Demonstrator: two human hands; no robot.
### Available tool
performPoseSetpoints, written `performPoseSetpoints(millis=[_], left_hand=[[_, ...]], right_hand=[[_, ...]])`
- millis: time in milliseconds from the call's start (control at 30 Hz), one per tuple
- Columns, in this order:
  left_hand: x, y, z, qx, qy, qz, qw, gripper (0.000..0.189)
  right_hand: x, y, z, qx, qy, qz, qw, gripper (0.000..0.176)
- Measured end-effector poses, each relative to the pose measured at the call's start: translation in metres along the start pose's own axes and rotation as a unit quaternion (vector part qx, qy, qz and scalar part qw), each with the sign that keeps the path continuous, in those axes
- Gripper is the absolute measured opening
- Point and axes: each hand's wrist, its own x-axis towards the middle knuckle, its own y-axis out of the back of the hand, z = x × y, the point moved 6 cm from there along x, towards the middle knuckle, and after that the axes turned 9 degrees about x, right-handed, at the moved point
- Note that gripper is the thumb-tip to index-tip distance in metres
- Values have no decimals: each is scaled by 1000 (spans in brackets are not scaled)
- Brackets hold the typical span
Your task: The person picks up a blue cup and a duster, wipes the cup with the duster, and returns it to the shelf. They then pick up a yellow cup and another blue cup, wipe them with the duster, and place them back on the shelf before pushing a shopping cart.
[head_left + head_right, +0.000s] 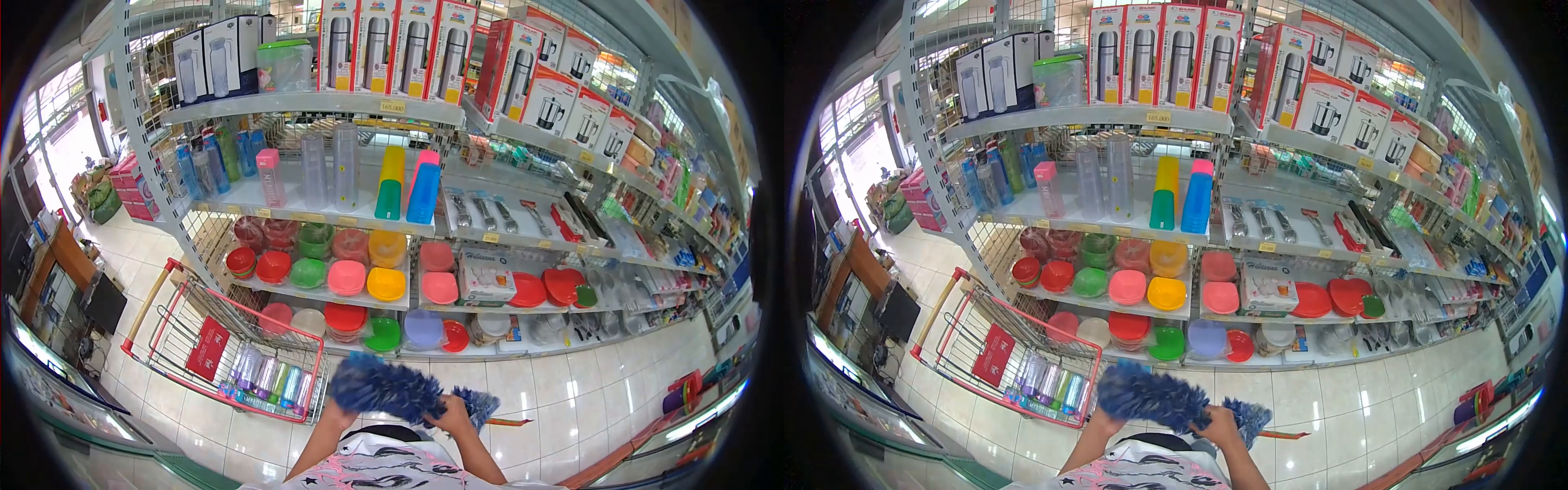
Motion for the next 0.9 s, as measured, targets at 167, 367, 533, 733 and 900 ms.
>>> performPoseSetpoints(millis=[167,367,533,733,900], left_hand=[[-12,22,-25,-338,324,106,877,49],[14,57,37,-195,183,79,960,40],[21,81,32,-201,149,137,958,34],[38,69,76,-48,86,99,990,21],[59,57,120,105,-18,44,993,16]], right_hand=[[12,51,16,296,-72,273,912,42],[-8,95,2,182,-77,110,974,37],[-21,133,-51,-7,-32,98,995,35],[-9,113,-64,-82,64,-34,994,30],[-10,85,-70,-112,58,-41,991,28]])
